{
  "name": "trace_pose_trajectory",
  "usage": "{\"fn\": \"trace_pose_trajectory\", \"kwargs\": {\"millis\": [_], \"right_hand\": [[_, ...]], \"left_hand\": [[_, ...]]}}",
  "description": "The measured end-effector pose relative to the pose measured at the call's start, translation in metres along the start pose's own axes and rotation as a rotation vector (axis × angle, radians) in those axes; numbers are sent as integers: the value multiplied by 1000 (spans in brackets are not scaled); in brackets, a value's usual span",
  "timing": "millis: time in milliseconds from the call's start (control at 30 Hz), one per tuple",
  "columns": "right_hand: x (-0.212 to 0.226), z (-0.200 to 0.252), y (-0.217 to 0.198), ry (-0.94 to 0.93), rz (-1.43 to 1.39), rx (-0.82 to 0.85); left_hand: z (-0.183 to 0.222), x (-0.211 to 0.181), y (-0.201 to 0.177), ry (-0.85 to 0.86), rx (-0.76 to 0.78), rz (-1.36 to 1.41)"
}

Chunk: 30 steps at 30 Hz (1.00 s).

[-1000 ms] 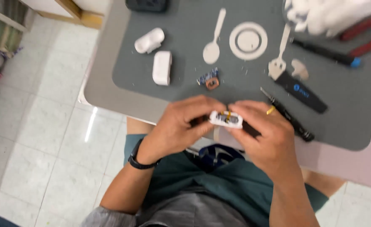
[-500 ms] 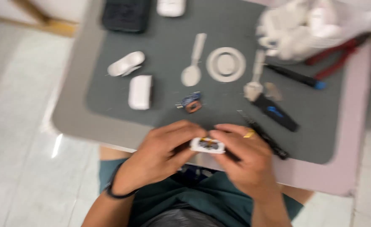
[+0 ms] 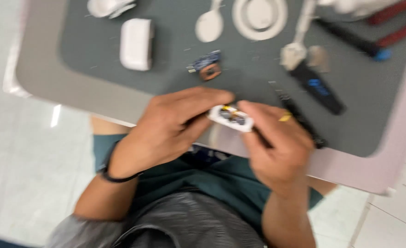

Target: Disassembling and attempting to reassemble the internal components of an earbud charging case using precision tools.

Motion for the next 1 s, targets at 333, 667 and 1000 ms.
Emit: {"fn": "trace_pose_trajectory", "kwargs": {"millis": [333, 667, 1000], "right_hand": [[0, 0, 1, -72, -10, -27], [-2, 2, 0, -26, -30, 4], [-3, 3, -1, -16, -88, 15]], "left_hand": [[10, 10, 9, -5, 2, 0], [5, 4, 7, -46, 15, -38], [0, -6, 2, -56, 36, -77]]}}
Point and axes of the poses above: each hand's wrist, its own z-axis away from the middle knuckle, its own y-axis out of the palm, x = y × z, the point moved 2 cm from there along -z, towards the middle knuckle, and after that the axes turned 15 degrees about -z, right-handed, at the moved point
